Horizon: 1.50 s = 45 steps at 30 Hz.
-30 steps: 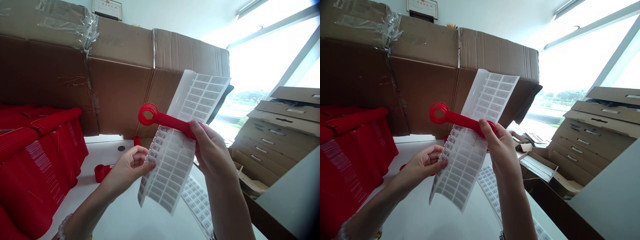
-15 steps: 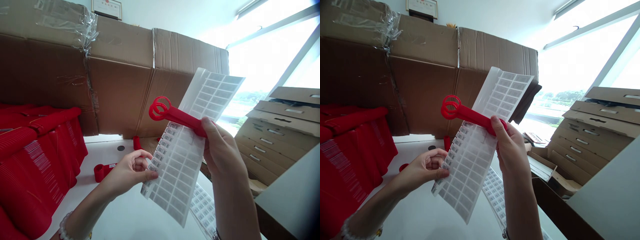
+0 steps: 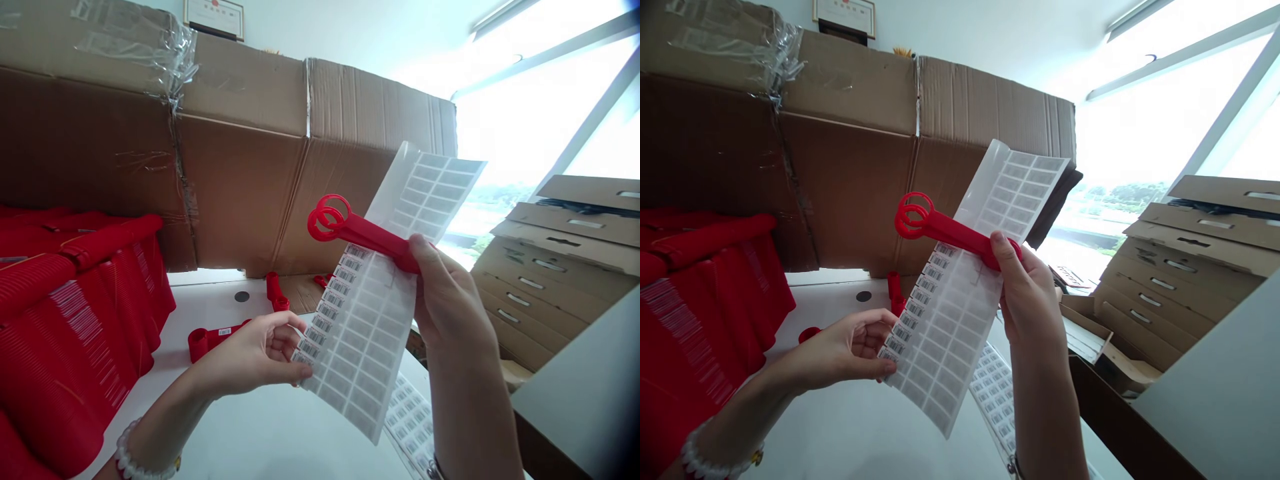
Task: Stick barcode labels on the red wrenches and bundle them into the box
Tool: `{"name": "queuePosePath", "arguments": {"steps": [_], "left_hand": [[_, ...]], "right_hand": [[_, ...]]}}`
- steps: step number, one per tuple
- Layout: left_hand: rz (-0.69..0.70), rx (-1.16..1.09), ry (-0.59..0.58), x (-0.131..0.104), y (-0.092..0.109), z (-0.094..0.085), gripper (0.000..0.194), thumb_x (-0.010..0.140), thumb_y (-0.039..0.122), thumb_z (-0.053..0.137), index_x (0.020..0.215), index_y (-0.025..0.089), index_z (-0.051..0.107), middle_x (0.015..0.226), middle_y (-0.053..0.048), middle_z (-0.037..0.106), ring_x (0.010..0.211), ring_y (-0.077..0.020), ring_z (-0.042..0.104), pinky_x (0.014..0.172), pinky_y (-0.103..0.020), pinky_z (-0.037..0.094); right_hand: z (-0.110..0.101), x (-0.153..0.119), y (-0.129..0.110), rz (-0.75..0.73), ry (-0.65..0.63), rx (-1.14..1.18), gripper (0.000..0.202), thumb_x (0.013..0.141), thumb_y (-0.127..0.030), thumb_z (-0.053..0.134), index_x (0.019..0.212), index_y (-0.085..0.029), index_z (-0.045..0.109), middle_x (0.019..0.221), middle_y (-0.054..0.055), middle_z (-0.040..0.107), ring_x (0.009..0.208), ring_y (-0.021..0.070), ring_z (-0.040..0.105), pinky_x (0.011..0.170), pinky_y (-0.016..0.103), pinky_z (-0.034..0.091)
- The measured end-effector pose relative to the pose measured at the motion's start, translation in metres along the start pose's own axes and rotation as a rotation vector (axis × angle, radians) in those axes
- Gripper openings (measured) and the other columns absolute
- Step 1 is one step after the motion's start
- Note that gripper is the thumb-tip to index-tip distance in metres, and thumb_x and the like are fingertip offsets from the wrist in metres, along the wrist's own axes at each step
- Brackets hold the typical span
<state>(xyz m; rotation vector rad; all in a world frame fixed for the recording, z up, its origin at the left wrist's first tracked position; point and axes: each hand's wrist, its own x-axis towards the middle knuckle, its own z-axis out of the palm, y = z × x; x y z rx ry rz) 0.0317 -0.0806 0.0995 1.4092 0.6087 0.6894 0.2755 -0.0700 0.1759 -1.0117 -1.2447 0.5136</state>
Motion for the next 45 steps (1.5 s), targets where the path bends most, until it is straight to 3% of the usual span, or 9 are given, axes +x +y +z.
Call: {"name": "queuePosePath", "arguments": {"steps": [4,8,11,15,22,28,34,39,45], "left_hand": [[-0.026,0.225,-0.071,-0.007,0.004,-0.005,0.039,0.08,0.034,0.081,0.111,0.021,0.062,0.109,-0.007,0.068,0.102,-0.024,0.066,0.091,-0.04,0.051],[-0.038,0.496,0.162,-0.014,0.012,-0.003,0.051,0.08,0.052,0.078,0.124,0.032,0.062,0.128,-0.004,0.063,0.119,-0.027,0.058,0.098,-0.04,0.046],[0.074,0.295,0.407,-0.013,0.016,0.004,0.042,0.087,0.055,0.07,0.119,0.03,0.062,0.126,-0.004,0.062,0.113,-0.0232,0.06,0.09,-0.035,0.05],[0.234,0.087,0.595,-0.007,0.015,0.013,0.03,0.087,0.046,0.074,0.107,0.025,0.066,0.114,-0.002,0.064,0.1,-0.0162,0.062,0.087,-0.028,0.052],[0.264,-0.002,0.715,-0.001,0.009,0.015,0.037,0.08,0.044,0.082,0.108,0.023,0.068,0.084,0.001,0.066,0.086,-0.0163,0.065,0.076,-0.027,0.053],[0.33,0.129,0.809,0.005,-0.002,0.015,0.03,0.086,0.043,0.075,0.107,0.024,0.067,0.082,0.001,0.065,0.085,-0.0169,0.065,0.08,-0.03,0.054],[0.462,0.352,0.806,0.016,-0.016,0.017,0.011,0.095,0.029,0.064,0.105,0.026,0.068,0.104,-0.002,0.066,0.097,-0.0177,0.063,0.091,-0.032,0.051],[0.451,0.399,0.755,0.008,-0.006,0.022,0.015,0.094,0.025,0.063,0.108,0.027,0.069,0.1,-0.001,0.065,0.092,-0.0167,0.063,0.087,-0.031,0.054],[0.337,0.005,0.59,-0.013,0.02,0.016,0.024,0.087,0.036,0.072,0.109,0.027,0.069,0.097,-0.001,0.061,0.071,-0.0113,0.058,0.049,-0.018,0.049]], "right_hand": [[0.006,-0.003,-0.002,0.157,-0.082,0.083,0.034,0.08,-0.061,0.076,0.08,-0.027,0.071,0.074,0.004,0.065,0.061,0.0187,0.06,0.053,0.032,0.052],[0.02,-0.013,-0.003,0.172,-0.198,0.029,0.04,0.078,-0.063,0.078,0.077,-0.024,0.068,0.071,0.003,0.064,0.061,0.0178,0.06,0.053,0.03,0.051],[0.031,-0.021,-0.004,0.155,-0.268,-0.035,0.041,0.078,-0.062,0.078,0.077,-0.023,0.066,0.073,0.003,0.064,0.064,0.018,0.061,0.056,0.03,0.053],[0.041,-0.028,-0.005,0.105,-0.302,-0.064,0.04,0.079,-0.061,0.077,0.078,-0.023,0.065,0.075,0.002,0.063,0.065,0.0172,0.061,0.058,0.031,0.057],[0.048,-0.035,-0.006,0.098,-0.319,-0.044,0.037,0.081,-0.057,0.076,0.088,-0.022,0.069,0.084,0.006,0.07,0.074,0.0206,0.067,0.059,0.03,0.059],[0.054,-0.037,-0.001,0.072,-0.307,-0.047,0.035,0.083,-0.056,0.075,0.09,-0.022,0.07,0.084,0.006,0.071,0.074,0.0201,0.066,0.058,0.03,0.055],[0.063,-0.034,0.015,0.006,-0.25,-0.194,0.04,0.087,-0.058,0.07,0.074,-0.022,0.058,0.068,-0.002,0.056,0.063,0.0148,0.05,0.057,0.029,0.041],[0.065,-0.029,0.023,-0.003,-0.254,-0.227,0.042,0.088,-0.06,0.068,0.074,-0.022,0.055,0.068,-0.003,0.053,0.064,0.0148,0.046,0.057,0.03,0.037],[0.063,-0.025,0.025,0.015,-0.214,-0.235,0.039,0.085,-0.059,0.071,0.081,-0.022,0.06,0.076,0.0,0.062,0.069,0.0168,0.055,0.058,0.03,0.042]]}}
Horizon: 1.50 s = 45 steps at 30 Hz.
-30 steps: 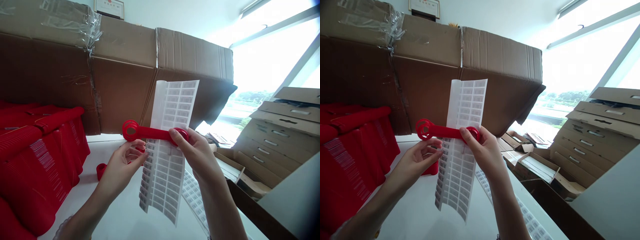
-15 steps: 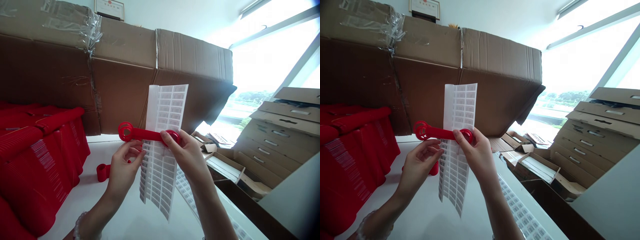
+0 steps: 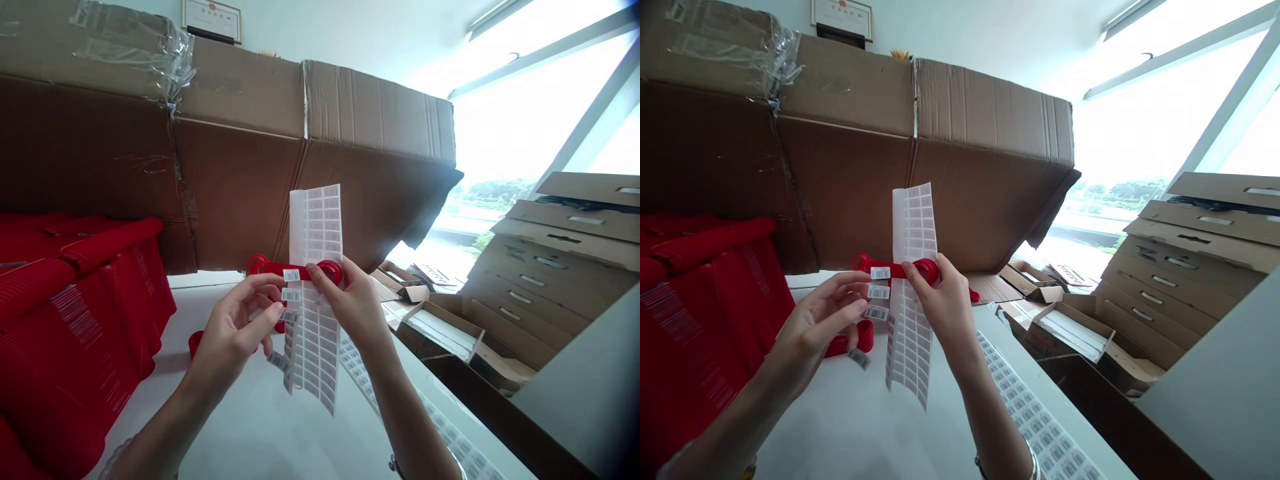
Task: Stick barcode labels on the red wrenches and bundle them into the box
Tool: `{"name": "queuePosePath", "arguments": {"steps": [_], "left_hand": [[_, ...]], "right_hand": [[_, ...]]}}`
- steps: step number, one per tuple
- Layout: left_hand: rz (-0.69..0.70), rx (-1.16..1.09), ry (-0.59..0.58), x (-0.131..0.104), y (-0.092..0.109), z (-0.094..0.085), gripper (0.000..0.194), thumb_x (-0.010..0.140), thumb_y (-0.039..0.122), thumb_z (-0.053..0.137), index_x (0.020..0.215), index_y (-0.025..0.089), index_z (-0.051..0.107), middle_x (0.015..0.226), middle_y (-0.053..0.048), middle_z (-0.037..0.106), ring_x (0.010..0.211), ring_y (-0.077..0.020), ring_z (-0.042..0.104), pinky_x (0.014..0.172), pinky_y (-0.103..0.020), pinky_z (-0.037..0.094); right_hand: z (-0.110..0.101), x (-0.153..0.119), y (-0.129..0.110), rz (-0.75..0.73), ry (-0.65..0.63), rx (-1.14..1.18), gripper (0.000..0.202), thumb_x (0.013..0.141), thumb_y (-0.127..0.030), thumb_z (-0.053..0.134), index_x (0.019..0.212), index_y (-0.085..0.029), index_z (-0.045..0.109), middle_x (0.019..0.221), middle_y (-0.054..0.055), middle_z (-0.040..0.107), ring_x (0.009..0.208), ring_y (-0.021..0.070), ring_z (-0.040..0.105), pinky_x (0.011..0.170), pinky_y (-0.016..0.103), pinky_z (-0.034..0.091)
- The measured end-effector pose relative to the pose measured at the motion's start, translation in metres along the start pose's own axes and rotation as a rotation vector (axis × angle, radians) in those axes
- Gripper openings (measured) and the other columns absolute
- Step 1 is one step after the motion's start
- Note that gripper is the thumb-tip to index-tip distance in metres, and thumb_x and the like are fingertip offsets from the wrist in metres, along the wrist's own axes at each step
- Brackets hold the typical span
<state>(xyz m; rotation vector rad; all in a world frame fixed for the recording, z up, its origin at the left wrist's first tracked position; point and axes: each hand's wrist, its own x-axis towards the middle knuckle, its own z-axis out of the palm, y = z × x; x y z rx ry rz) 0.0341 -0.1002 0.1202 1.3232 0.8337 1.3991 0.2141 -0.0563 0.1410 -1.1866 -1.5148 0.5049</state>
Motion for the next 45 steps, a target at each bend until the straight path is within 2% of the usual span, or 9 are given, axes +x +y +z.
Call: {"name": "queuePosePath", "arguments": {"steps": [4,8,14,21,28,36,45], "left_hand": [[-0.049,-0.15,-0.023,0.003,0.003,-0.008,0.033,0.085,0.047,0.076,0.109,0.026,0.068,0.088,0.0,0.059,0.066,-0.0116,0.056,0.034,-0.014,0.04],[-0.016,-0.204,0.037,0.002,0.003,-0.004,0.029,0.084,0.047,0.078,0.098,0.024,0.067,0.068,0.003,0.057,0.054,-0.0098,0.052,0.031,-0.012,0.038],[-0.027,-0.234,0.2,-0.009,0.009,0.006,0.027,0.082,0.044,0.08,0.082,0.022,0.064,0.065,0.006,0.059,0.043,-0.0058,0.049,0.034,-0.014,0.042],[-0.018,-0.236,0.243,-0.015,0.015,0.01,0.031,0.079,0.046,0.082,0.084,0.021,0.065,0.07,0.004,0.064,0.041,-0.0075,0.055,0.029,-0.013,0.038],[-0.013,-0.228,0.262,-0.015,0.018,0.01,0.031,0.078,0.047,0.083,0.085,0.021,0.066,0.065,0.005,0.061,0.039,-0.0065,0.053,0.03,-0.012,0.039],[-0.021,-0.193,0.256,-0.016,0.019,0.011,0.029,0.081,0.049,0.08,0.086,0.022,0.068,0.064,0.005,0.059,0.04,-0.0061,0.049,0.03,-0.013,0.039],[-0.032,-0.165,0.344,-0.019,0.021,0.012,0.033,0.08,0.052,0.08,0.091,0.023,0.068,0.056,0.007,0.052,0.039,-0.0074,0.048,0.03,-0.014,0.037]], "right_hand": [[-0.002,-0.001,-0.003,0.017,-0.03,0.052,0.039,0.084,-0.06,0.072,0.085,-0.021,0.065,0.079,0.002,0.066,0.07,0.0168,0.059,0.059,0.03,0.048],[-0.002,-0.008,-0.014,0.039,-0.058,0.135,0.04,0.083,-0.059,0.075,0.088,-0.021,0.067,0.079,0.002,0.068,0.07,0.0173,0.064,0.059,0.03,0.053],[-0.002,-0.025,-0.032,-0.001,-0.084,0.261,0.034,0.083,-0.054,0.077,0.09,-0.022,0.07,0.08,0.001,0.071,0.07,0.0153,0.066,0.058,0.025,0.056],[-0.003,-0.032,-0.041,-0.009,-0.099,0.292,0.03,0.084,-0.052,0.077,0.085,-0.023,0.07,0.075,-0.002,0.068,0.066,0.012,0.065,0.056,0.019,0.058],[-0.004,-0.037,-0.044,-0.012,-0.134,0.367,0.021,0.084,-0.043,0.08,0.093,-0.025,0.073,0.085,-0.001,0.074,0.072,0.0127,0.071,0.059,0.017,0.061],[-0.002,-0.037,-0.046,-0.005,-0.12,0.348,0.025,0.082,-0.047,0.081,0.088,-0.025,0.071,0.077,-0.002,0.07,0.066,0.013,0.066,0.057,0.021,0.06],[-0.002,-0.039,-0.048,0.025,-0.103,0.353,0.029,0.082,-0.051,0.079,0.088,-0.023,0.07,0.075,-0.001,0.068,0.064,0.0136,0.063,0.055,0.022,0.06]]}}
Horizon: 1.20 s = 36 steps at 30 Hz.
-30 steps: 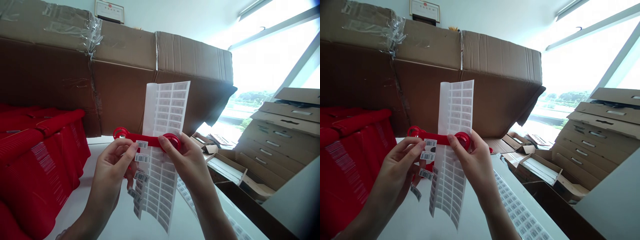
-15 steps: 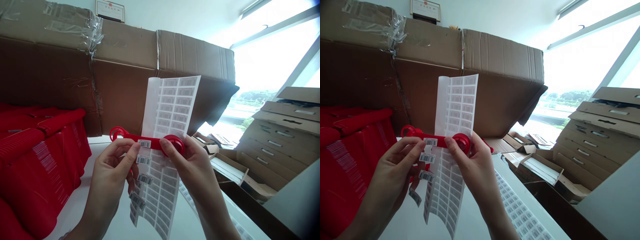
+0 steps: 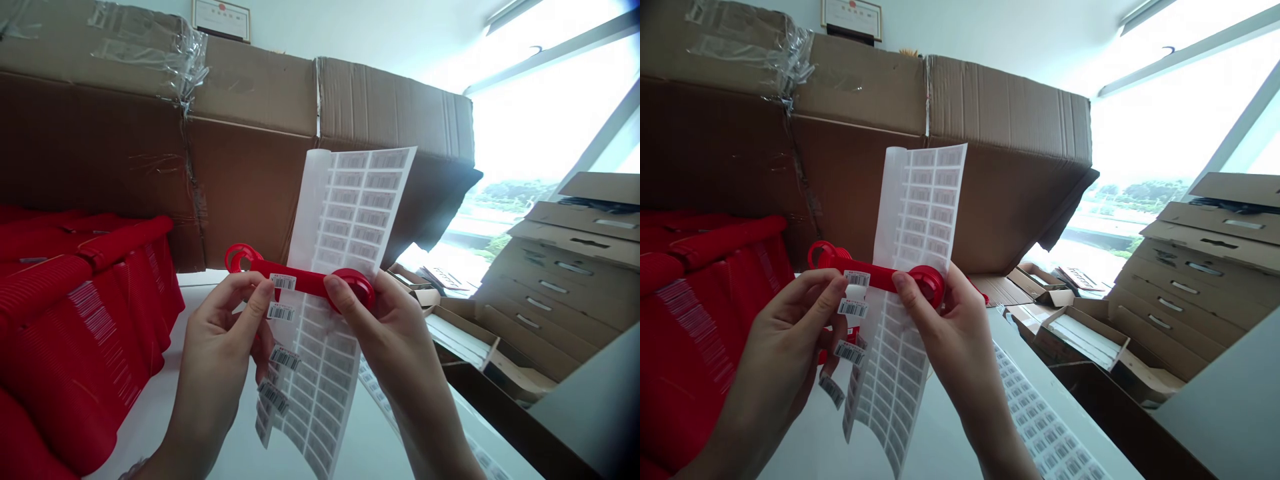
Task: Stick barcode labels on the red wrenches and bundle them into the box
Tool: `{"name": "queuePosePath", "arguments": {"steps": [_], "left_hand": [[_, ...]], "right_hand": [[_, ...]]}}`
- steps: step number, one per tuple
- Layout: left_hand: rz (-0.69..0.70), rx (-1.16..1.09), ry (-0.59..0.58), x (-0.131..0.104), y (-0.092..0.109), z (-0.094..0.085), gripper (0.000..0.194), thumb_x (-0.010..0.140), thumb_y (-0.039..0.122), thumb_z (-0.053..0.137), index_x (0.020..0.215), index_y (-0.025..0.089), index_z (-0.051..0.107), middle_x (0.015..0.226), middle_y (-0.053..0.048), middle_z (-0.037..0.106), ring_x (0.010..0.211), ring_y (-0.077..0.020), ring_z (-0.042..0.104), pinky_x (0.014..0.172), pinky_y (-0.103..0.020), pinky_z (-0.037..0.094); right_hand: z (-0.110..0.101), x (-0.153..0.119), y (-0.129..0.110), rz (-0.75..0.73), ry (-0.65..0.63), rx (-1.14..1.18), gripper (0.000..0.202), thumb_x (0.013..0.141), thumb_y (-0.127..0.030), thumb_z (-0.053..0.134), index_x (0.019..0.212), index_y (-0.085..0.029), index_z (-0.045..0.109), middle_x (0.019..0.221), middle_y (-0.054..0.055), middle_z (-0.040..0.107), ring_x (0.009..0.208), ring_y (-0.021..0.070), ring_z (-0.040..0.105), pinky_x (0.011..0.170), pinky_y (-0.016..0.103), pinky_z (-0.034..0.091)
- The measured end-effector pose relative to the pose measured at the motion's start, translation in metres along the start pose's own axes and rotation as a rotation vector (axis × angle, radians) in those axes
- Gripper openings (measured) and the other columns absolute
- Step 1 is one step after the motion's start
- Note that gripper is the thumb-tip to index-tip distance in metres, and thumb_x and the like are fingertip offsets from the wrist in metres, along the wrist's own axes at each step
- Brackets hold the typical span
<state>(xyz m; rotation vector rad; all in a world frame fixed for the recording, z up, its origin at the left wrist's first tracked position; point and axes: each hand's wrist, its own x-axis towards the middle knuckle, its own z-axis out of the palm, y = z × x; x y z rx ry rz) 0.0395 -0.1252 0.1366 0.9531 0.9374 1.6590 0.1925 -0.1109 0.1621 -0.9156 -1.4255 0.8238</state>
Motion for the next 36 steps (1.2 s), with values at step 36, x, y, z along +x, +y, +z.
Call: {"name": "queuePosePath", "arguments": {"steps": [36], "left_hand": [[-0.006,0.062,0.007,0.0049,-0.003,-0.0048,0.039,0.078,0.06,0.079,0.1,0.028,0.069,0.06,0.006,0.049,0.045,-0.007,0.043,0.036,-0.015,0.038]], "right_hand": [[0.0072,-0.0009,0.0054,-0.025,-0.017,-0.047,0.029,0.085,-0.05,0.076,0.082,-0.024,0.064,0.073,-0.002,0.061,0.065,0.0142,0.059,0.058,0.025,0.057]]}}
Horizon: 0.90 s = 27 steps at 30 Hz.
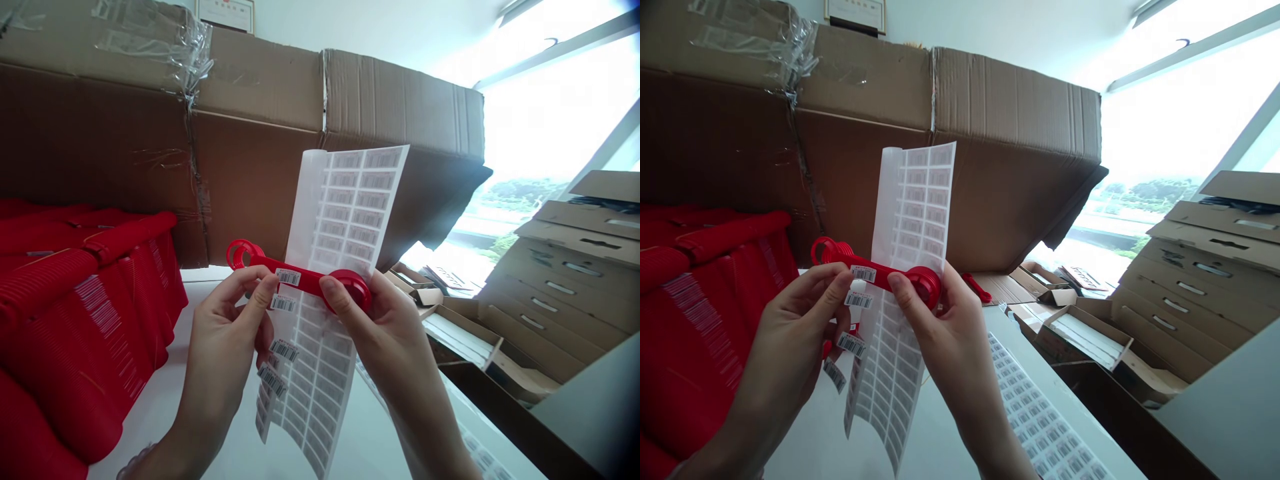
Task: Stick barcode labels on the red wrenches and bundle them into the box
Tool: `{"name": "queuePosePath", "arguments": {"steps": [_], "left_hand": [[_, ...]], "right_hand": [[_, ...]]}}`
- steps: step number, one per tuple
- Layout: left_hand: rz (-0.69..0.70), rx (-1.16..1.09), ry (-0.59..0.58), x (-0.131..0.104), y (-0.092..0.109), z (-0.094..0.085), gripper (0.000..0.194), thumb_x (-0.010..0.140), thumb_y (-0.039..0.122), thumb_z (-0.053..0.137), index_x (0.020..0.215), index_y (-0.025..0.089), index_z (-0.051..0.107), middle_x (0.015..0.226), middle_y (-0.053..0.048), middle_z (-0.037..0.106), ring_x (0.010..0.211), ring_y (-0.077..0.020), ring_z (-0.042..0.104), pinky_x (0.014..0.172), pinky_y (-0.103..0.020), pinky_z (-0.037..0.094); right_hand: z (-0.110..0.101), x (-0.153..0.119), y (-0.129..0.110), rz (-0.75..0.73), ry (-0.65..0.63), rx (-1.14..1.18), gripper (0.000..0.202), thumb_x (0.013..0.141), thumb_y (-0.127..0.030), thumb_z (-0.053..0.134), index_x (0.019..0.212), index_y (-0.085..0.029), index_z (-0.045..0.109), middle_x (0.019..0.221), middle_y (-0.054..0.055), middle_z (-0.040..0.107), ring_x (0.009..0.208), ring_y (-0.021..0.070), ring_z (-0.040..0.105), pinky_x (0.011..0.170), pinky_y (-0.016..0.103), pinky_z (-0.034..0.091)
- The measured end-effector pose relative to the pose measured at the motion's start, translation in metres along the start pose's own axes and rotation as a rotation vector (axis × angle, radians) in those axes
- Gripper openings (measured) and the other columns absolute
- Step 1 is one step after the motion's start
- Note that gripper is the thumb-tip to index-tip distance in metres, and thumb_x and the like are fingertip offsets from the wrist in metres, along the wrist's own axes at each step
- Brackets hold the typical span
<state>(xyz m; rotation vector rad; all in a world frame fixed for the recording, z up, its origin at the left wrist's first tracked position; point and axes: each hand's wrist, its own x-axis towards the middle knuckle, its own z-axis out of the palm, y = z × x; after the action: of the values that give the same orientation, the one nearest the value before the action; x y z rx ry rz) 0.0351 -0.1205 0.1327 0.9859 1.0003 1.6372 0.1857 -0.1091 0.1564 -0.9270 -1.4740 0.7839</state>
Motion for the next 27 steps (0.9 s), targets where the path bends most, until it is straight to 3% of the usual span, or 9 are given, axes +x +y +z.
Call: {"name": "queuePosePath", "arguments": {"steps": [6,27], "left_hand": [[-0.009,0.012,0.004,-0.0003,0.0,-0.0013,0.04,0.079,0.061,0.077,0.104,0.03,0.071,0.06,0.006,0.047,0.046,-0.0067,0.042,0.038,-0.016,0.039],[0.016,0.0,0.006,0.0003,-0.001,0.0001,0.039,0.08,0.059,0.078,0.101,0.027,0.07,0.06,0.007,0.047,0.045,-0.0061,0.041,0.036,-0.015,0.039]], "right_hand": [[-0.002,0.0012,0.0015,0.02,-0.018,0.04,0.022,0.085,-0.044,0.078,0.087,-0.025,0.067,0.08,-0.002,0.067,0.067,0.0138,0.063,0.057,0.022,0.058],[0.0016,-0.0009,-0.001,-0.004,0.001,0.015,0.024,0.086,-0.046,0.078,0.088,-0.023,0.071,0.078,-0.001,0.07,0.068,0.0135,0.065,0.057,0.021,0.054]]}}
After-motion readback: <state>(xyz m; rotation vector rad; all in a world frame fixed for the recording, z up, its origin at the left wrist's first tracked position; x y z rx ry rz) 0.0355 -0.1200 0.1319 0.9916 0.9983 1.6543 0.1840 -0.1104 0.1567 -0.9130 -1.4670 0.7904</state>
